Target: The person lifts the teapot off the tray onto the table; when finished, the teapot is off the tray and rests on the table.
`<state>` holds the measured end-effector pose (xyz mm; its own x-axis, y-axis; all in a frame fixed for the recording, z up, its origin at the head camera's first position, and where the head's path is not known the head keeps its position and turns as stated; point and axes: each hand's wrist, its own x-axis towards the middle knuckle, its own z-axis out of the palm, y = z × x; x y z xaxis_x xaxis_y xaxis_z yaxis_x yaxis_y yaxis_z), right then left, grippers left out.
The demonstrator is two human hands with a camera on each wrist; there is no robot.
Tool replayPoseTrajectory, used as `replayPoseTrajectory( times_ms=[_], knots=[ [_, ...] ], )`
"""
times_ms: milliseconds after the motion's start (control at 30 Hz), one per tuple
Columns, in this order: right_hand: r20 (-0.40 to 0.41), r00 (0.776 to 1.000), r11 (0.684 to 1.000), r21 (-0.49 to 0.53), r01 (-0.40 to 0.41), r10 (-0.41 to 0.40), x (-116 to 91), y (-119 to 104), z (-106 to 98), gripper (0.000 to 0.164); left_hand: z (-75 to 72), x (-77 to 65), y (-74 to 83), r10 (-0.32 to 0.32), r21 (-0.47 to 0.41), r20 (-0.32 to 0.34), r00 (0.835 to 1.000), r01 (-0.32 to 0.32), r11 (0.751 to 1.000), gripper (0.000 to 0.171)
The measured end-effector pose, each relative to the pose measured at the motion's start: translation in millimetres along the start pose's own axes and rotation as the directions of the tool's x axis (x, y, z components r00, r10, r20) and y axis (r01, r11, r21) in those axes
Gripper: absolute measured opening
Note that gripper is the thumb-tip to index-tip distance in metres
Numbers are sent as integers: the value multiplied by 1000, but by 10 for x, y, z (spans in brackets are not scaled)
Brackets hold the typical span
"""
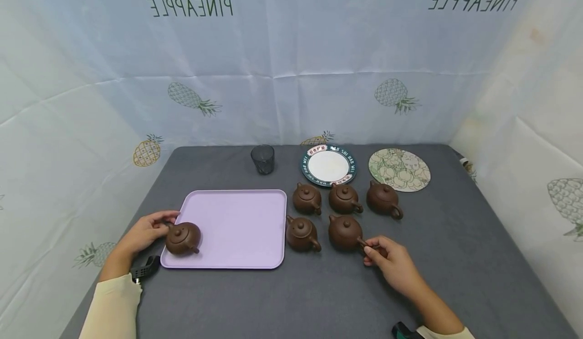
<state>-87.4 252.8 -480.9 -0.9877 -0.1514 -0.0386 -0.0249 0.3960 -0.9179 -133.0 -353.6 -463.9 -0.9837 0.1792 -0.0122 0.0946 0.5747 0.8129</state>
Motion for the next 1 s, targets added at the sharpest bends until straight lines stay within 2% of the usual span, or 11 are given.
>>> replayPoseTrajectory(
  times_ms=[300,567,667,767,867,1000],
  knots=[
    [14,999,999,-4,32,-31,-14,50,-18,20,-11,-9,-16,-13,11,4,1000,13,1000,40],
    [-29,988,981,-126,149,-154,49,-41,-128,16,-11,-13,-6,-17,17,3,1000,17,1000,40],
    [-23,974,968,-119,220,-224,105,-130,-103,13,-11,-16,14,-22,29,-3,1000,22,999,39],
    [-1,955,953,-72,295,-296,164,-259,5,10,-11,-6,27,-22,39,-4,1000,22,999,39],
    [32,934,935,7,355,-355,227,-414,195,10,-11,9,15,-17,39,0,1000,17,999,39],
    [83,914,917,79,391,-397,311,-632,509,12,-13,34,-137,-17,27,0,1000,17,999,40]
  ],
)
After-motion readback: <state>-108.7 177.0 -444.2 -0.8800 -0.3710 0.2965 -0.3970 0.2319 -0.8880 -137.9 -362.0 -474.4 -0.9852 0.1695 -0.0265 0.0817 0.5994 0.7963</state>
